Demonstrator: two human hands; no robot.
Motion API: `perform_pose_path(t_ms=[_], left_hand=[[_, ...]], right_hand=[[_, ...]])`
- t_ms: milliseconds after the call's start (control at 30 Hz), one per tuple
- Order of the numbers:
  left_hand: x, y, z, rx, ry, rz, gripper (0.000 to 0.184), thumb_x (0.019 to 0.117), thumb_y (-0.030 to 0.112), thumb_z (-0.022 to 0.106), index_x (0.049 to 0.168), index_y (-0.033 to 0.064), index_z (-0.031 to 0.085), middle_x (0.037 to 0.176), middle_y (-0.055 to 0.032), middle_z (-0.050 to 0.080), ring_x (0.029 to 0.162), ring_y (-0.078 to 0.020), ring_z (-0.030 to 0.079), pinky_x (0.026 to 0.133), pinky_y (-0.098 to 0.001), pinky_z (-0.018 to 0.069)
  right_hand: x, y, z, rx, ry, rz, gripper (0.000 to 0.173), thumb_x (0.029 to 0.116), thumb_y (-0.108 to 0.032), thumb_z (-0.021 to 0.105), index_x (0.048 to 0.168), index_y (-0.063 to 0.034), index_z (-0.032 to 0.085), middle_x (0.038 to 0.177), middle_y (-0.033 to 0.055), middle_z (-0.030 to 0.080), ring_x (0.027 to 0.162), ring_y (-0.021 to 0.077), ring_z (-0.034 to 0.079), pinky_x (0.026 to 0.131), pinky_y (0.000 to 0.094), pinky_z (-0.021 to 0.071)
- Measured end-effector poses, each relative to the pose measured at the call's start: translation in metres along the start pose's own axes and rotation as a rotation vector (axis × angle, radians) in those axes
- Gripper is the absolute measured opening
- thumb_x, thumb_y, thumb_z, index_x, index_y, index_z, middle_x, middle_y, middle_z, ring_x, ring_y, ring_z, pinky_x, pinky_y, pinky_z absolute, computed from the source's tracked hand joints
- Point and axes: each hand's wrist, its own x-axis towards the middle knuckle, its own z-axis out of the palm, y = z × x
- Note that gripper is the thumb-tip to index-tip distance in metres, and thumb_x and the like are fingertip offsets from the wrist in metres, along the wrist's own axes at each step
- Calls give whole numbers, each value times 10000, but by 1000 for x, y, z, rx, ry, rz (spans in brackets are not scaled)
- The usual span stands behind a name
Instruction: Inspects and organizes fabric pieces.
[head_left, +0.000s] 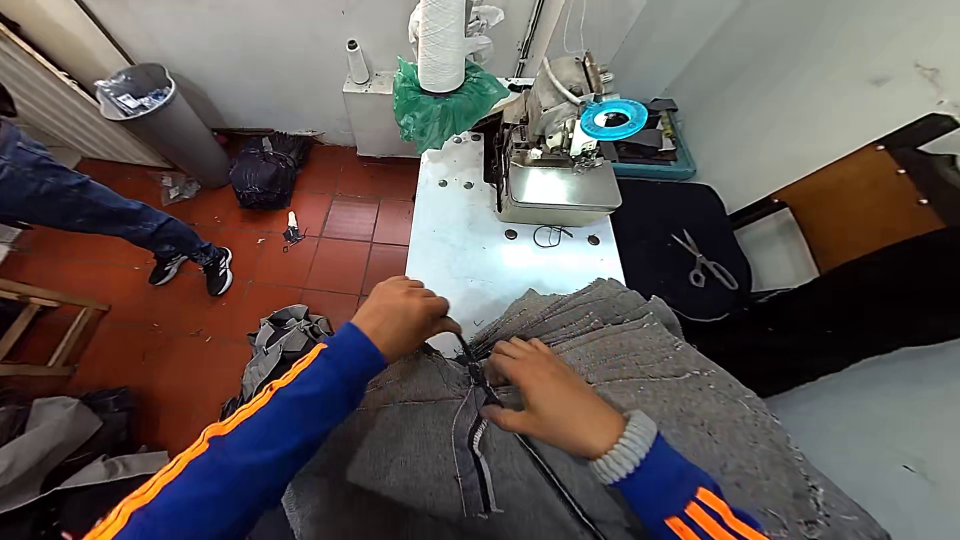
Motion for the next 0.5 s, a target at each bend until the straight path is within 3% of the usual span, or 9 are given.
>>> perform_pose_path(t_ms=[67,100,200,267,333,367,400,500], left_hand=[[11,5,-8,43,33,135,368,936,333,705,690,64,646,586,-51,590,601,-226,643,585,-399,521],[8,9,-14,19,14,121,360,933,332,704,694,67,654,594,-44,598,610,-216,647,586,-394,527],[-9,-8,-31,-307,-183,-176,277,960,235,705,796,12,716,805,-94,687,788,-210,675,751,-424,563],[-10,-31,-38,-639,-252,-330,245,1006,160,621,857,9,743,951,-42,699,819,-84,646,770,-277,555],[-3,-30,-27,-827,-235,-460,333,1060,163,514,794,24,660,724,7,639,625,-42,583,605,-230,496],[5,-27,-20,-772,-227,-504,373,1083,203,498,776,27,616,644,5,566,561,-62,530,552,-248,456],[15,-24,-12,-645,-200,-520,395,1084,228,510,784,-5,615,639,-45,535,572,-131,511,569,-323,438],[55,7,10,-262,-68,-419,386,1064,259,555,894,-69,665,798,-208,667,794,-354,685,756,-564,545]], right_hand=[[1,6,1,39,35,15,357,929,-396,680,997,-47,702,1016,140,696,1001,332,657,921,552,472],[1,10,3,84,60,15,334,945,-379,663,981,-50,709,976,126,697,960,310,662,895,540,482],[4,13,0,243,13,106,268,939,-310,651,941,-48,703,915,100,672,875,257,636,845,516,474],[10,10,-8,270,-77,176,243,923,-272,635,934,-33,675,899,111,647,847,259,615,820,513,462],[13,12,-13,298,-139,203,235,930,-256,650,966,-24,666,886,108,633,812,238,599,774,485,471],[13,13,-15,318,-167,210,221,936,-238,651,994,-25,663,877,98,626,793,215,588,755,457,475],[13,14,-17,338,-190,209,203,943,-214,646,1021,-28,669,863,83,624,771,186,581,738,425,482],[13,18,-19,413,-206,154,138,954,-157,625,984,-31,672,812,34,597,713,102,537,688,327,460]])
